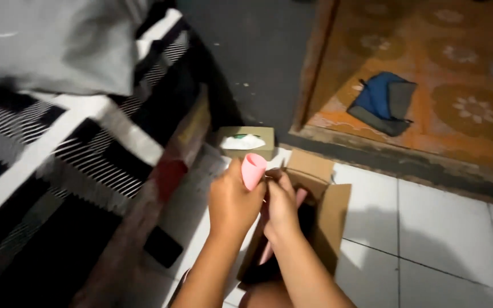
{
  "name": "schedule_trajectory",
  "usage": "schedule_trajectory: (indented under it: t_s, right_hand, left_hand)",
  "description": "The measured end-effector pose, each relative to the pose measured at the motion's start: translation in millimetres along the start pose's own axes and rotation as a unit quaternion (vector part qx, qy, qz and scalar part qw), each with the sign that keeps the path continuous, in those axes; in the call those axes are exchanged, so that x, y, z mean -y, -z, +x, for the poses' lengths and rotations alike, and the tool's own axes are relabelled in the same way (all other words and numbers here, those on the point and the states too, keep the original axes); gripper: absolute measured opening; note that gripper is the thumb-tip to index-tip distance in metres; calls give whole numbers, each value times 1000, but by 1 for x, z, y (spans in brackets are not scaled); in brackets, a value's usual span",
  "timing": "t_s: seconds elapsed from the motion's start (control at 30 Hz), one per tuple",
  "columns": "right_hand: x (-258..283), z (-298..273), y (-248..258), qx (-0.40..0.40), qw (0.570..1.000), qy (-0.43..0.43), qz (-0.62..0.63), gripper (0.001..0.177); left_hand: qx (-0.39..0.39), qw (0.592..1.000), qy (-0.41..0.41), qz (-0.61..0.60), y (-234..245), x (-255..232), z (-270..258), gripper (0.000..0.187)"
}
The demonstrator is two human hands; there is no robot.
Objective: The person is seen unboxing and assembling a handheld vacuum cleaner.
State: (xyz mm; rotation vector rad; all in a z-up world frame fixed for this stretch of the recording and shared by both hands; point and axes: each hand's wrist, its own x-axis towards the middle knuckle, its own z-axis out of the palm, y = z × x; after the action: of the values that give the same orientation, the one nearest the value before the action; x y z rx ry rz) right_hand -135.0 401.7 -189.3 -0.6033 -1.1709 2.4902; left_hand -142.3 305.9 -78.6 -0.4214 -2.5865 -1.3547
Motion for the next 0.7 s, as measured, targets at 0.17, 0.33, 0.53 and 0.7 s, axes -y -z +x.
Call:
schedule_trajectory:
  t_s: [0.17, 0.33, 0.53, 0.7]
  right_hand:
    - [-41, 82, 98, -107, 985, 10, 133, 25]
    - [-98, 146, 181, -59, 795, 202, -570, 22]
    - [-178, 207, 257, -1, 997, 41, 61, 30]
    - [-222, 235, 311, -169, 962, -42, -210, 41]
  left_hand:
    - [126, 991, 45, 23, -70, -8, 13, 33]
    - [225, 968, 76, 76, -146, 13, 19, 32]
    - [239, 964, 95, 63, -183, 32, 34, 33]
    - [243, 962, 123, 18, -200, 56, 41, 37]
